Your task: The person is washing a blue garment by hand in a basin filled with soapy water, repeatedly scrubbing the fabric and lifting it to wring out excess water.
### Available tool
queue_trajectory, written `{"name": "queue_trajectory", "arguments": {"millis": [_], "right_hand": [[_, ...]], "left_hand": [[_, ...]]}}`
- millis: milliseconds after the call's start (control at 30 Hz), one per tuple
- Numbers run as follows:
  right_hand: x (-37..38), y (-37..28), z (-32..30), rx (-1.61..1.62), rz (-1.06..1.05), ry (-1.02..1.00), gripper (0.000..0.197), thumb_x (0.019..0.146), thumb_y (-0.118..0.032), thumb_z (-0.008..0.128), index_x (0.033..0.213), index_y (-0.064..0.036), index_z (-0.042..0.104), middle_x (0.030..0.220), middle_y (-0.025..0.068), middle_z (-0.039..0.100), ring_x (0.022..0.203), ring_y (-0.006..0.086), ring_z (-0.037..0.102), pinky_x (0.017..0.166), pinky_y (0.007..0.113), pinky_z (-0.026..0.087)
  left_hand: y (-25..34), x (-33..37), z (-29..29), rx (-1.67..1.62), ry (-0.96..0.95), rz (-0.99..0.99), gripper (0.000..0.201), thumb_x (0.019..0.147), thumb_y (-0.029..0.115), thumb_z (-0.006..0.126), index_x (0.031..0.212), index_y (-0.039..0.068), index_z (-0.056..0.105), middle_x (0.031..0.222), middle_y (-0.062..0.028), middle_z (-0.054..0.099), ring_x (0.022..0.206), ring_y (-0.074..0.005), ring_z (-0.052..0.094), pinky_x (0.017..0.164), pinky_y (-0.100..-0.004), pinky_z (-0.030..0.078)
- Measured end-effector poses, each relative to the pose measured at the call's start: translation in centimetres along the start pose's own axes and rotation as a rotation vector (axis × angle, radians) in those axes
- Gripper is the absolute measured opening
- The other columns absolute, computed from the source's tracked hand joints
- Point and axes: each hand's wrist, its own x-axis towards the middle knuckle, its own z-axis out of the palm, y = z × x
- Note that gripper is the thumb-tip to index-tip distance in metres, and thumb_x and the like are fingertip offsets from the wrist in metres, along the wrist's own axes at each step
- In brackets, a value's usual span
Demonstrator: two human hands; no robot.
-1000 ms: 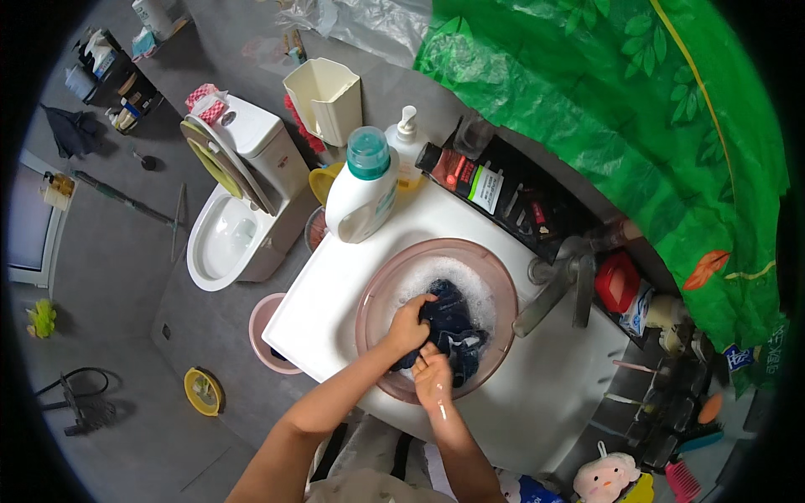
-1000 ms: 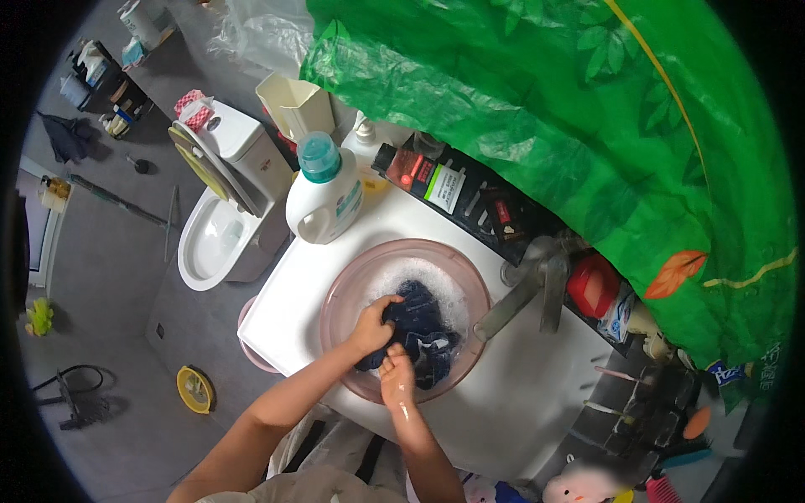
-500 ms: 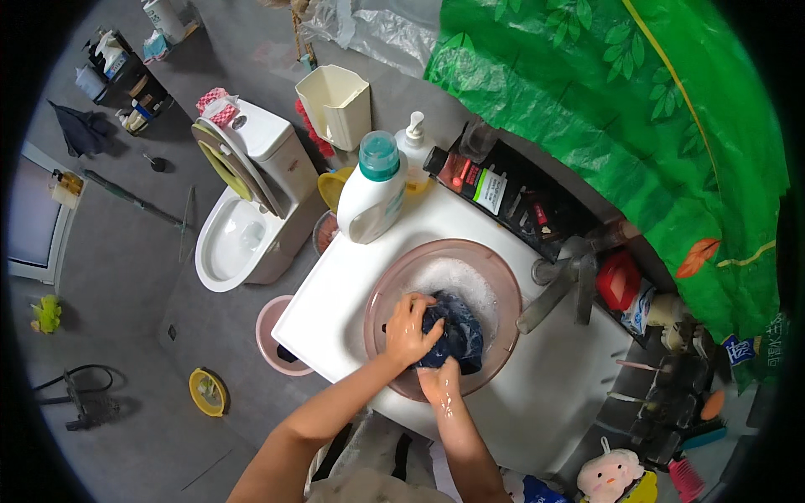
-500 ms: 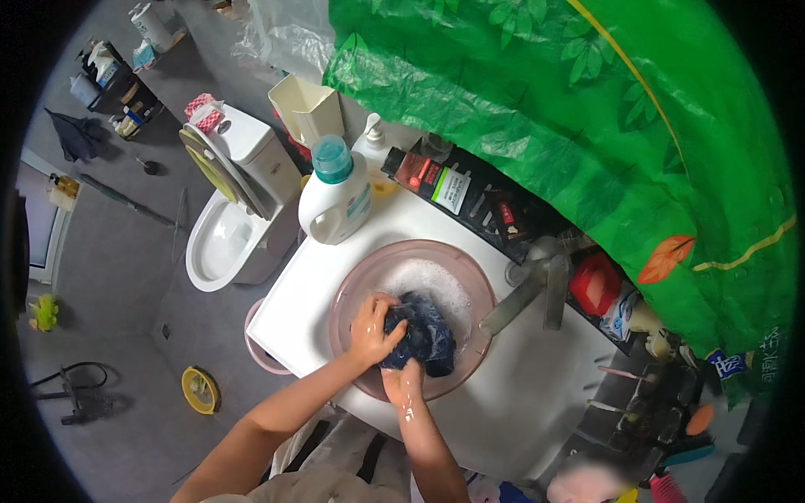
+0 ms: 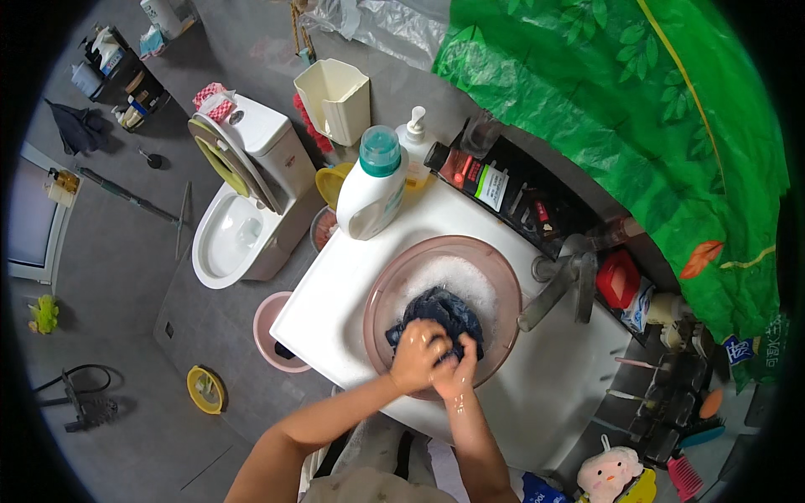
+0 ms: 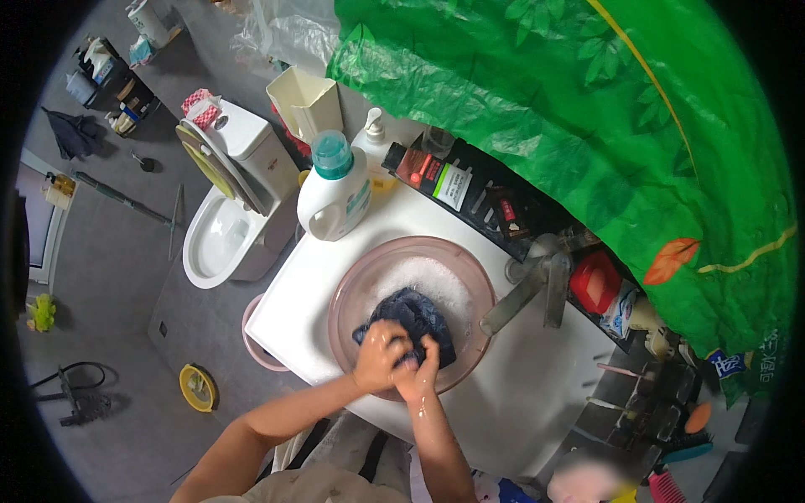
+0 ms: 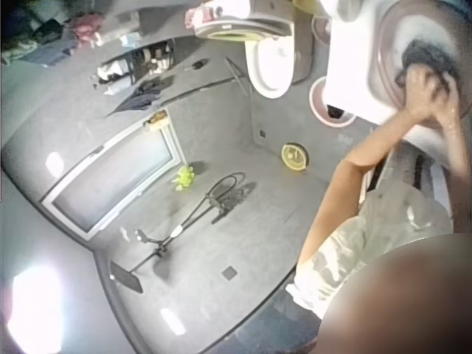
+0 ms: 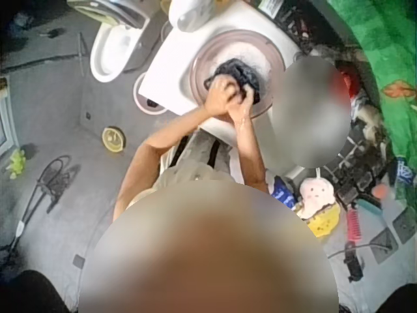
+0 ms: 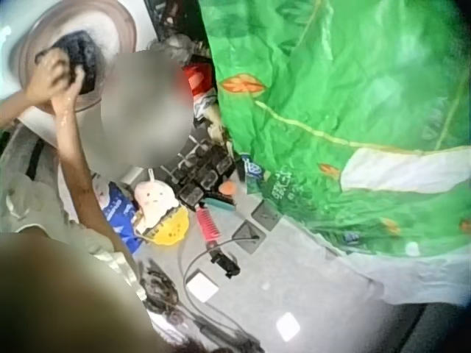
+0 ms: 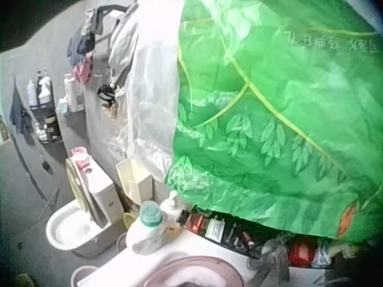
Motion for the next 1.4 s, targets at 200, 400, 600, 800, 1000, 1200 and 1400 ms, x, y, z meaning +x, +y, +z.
{"name": "queue_trajectory", "arguments": {"millis": [200, 400, 600, 800, 1000, 1200, 1400], "right_hand": [[1.5, 0.7, -1.0, -0.192, -0.155, 0.184, 0.054, 0.078, -0.052, 0.051, 0.105, -0.0048, 0.056, 0.098, 0.0075, 0.058, 0.09, 0.022, 0.055, 0.082, 0.031, 0.043], [2.7, 2.2, -5.4, -0.348, -0.239, 0.266, 0.053, 0.08, -0.05, 0.051, 0.101, -0.0018, 0.058, 0.097, 0.0073, 0.058, 0.089, 0.0194, 0.054, 0.078, 0.03, 0.043], [1.0, -0.7, -1.6, -1.113, -0.251, 0.56, 0.057, 0.083, -0.048, 0.049, 0.094, 0.0068, 0.059, 0.094, 0.0117, 0.058, 0.088, 0.0156, 0.052, 0.077, 0.029, 0.042], [-1.4, -2.7, -1.6, -1.075, -0.368, 0.641, 0.059, 0.085, -0.049, 0.046, 0.104, 0.006, 0.057, 0.097, 0.0117, 0.059, 0.091, 0.0176, 0.053, 0.08, 0.028, 0.04], [-5.7, -4.5, -2.1, -0.911, -0.791, 0.451, 0.017, 0.075, -0.006, 0.066, 0.09, 0.0006, 0.061, 0.08, 0.0004, 0.058, 0.071, 0.0074, 0.052, 0.066, 0.019, 0.041], [-9.4, -5.4, -5.3, -0.704, -1.128, 0.622, 0.014, 0.078, -0.01, 0.063, 0.087, -0.0015, 0.057, 0.084, 0.0019, 0.054, 0.074, 0.0094, 0.049, 0.069, 0.022, 0.04], [-4.7, -2.3, -5.4, -1.755, -1.029, 0.741, 0.044, 0.075, -0.022, 0.061, 0.115, -0.0091, 0.048, 0.114, 0.025, 0.044, 0.108, 0.0393, 0.041, 0.092, 0.043, 0.033]], "left_hand": [[2.8, -2.3, 1.4, -0.047, -0.011, -0.029, 0.019, 0.066, 0.015, 0.065, 0.059, 0.009, 0.049, 0.064, -0.0046, 0.049, 0.06, -0.0224, 0.048, 0.057, -0.0311, 0.037], [2.1, -2.1, 1.9, -0.263, -0.02, -0.247, 0.02, 0.071, 0.01, 0.061, 0.056, 0.003, 0.048, 0.054, -0.0082, 0.048, 0.05, -0.0275, 0.047, 0.05, -0.0324, 0.039], [0.8, -1.6, 1.1, -0.56, -0.067, -0.73, 0.029, 0.077, 0.025, 0.064, 0.064, 0.002, 0.052, 0.058, -0.0071, 0.054, 0.052, -0.0189, 0.052, 0.054, -0.0304, 0.042], [-0.4, 1.3, -3.5, -0.493, -0.376, -0.686, 0.015, 0.078, 0.011, 0.063, 0.069, 0.002, 0.054, 0.069, -0.0013, 0.056, 0.068, -0.0103, 0.052, 0.064, -0.026, 0.042], [-1.6, 3.2, -6.5, -1.035, 0.088, -0.901, 0.008, 0.082, 0.009, 0.056, 0.075, 0.009, 0.052, 0.073, 0.0007, 0.054, 0.072, -0.0097, 0.05, 0.07, -0.0259, 0.039], [-2.0, 5.9, -8.8, -0.816, 0.314, -0.81, 0.013, 0.088, 0.012, 0.051, 0.076, 0.008, 0.048, 0.069, 0.0036, 0.049, 0.064, -0.0066, 0.046, 0.062, -0.0215, 0.038], [-4.6, 4.0, -2.4, 0.353, -0.388, -0.215, 0.045, 0.065, -0.001, 0.057, 0.11, 0.007, 0.052, 0.118, -0.016, 0.047, 0.109, -0.0353, 0.043, 0.088, -0.0445, 0.037]]}}
